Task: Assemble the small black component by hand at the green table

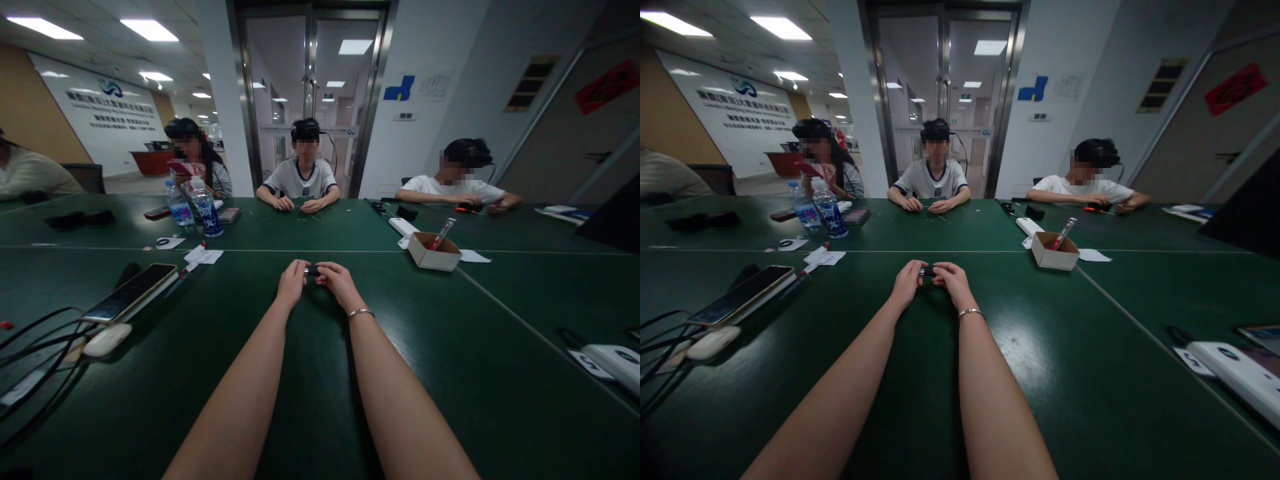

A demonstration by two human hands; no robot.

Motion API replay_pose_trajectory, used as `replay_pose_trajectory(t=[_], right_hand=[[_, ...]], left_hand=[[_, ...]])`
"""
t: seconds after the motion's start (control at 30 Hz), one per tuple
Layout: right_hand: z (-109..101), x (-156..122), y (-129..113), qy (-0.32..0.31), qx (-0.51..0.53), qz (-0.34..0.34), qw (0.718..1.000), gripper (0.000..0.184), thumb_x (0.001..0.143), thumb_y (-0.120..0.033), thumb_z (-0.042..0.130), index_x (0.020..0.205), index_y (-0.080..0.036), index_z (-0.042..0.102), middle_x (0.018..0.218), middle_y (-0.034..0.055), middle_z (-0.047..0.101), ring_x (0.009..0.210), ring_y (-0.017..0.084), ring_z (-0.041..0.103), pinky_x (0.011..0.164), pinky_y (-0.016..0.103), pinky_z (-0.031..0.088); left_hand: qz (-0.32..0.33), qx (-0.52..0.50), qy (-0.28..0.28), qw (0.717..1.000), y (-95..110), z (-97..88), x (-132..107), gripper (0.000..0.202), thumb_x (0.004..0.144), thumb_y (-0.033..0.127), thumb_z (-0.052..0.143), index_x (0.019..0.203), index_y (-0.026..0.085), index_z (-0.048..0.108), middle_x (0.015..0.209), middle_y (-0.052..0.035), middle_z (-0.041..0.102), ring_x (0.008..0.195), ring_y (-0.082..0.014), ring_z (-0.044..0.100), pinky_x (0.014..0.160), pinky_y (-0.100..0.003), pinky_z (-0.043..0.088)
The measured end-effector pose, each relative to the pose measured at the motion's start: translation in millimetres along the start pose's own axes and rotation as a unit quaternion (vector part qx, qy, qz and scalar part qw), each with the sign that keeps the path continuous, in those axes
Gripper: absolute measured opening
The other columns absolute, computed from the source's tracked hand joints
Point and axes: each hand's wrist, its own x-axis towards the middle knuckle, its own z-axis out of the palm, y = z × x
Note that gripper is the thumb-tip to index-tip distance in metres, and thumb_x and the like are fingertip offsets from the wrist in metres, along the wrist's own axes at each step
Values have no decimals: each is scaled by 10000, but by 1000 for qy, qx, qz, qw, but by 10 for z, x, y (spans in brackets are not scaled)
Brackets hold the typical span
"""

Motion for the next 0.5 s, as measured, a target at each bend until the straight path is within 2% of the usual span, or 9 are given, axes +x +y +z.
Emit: replay_pose_trajectory(t=[0.1,0.23,0.4,0.5], right_hand=[[1,-2,-2,5,1,1,1000,252,614,-230,808,821,-138,696,622,17,661,537,110,611,574,217,527],[-1,-4,0,6,-1,-2,1000,247,617,-223,796,826,-135,698,603,16,656,537,110,609,569,213,521],[-10,-1,9,0,6,-4,1000,291,583,-238,807,829,-130,696,627,20,669,536,107,611,575,210,527],[-18,9,16,3,3,-2,1000,297,578,-242,811,828,-129,696,621,18,667,535,108,611,574,212,529]], left_hand=[[10,3,0,1000,-8,2,-1,240,856,330,463,1003,214,613,694,5,556,612,-136,509,578,-239,370],[9,17,-7,1000,-1,-2,-7,274,888,371,421,951,200,626,570,20,487,550,-137,482,545,-241,347],[12,24,10,1000,42,-9,-19,261,856,276,445,1031,204,625,676,7,541,616,-136,506,572,-235,358],[-3,25,5,1000,59,-12,-23,283,886,326,404,984,194,634,593,20,482,578,-139,480,557,-238,343]])
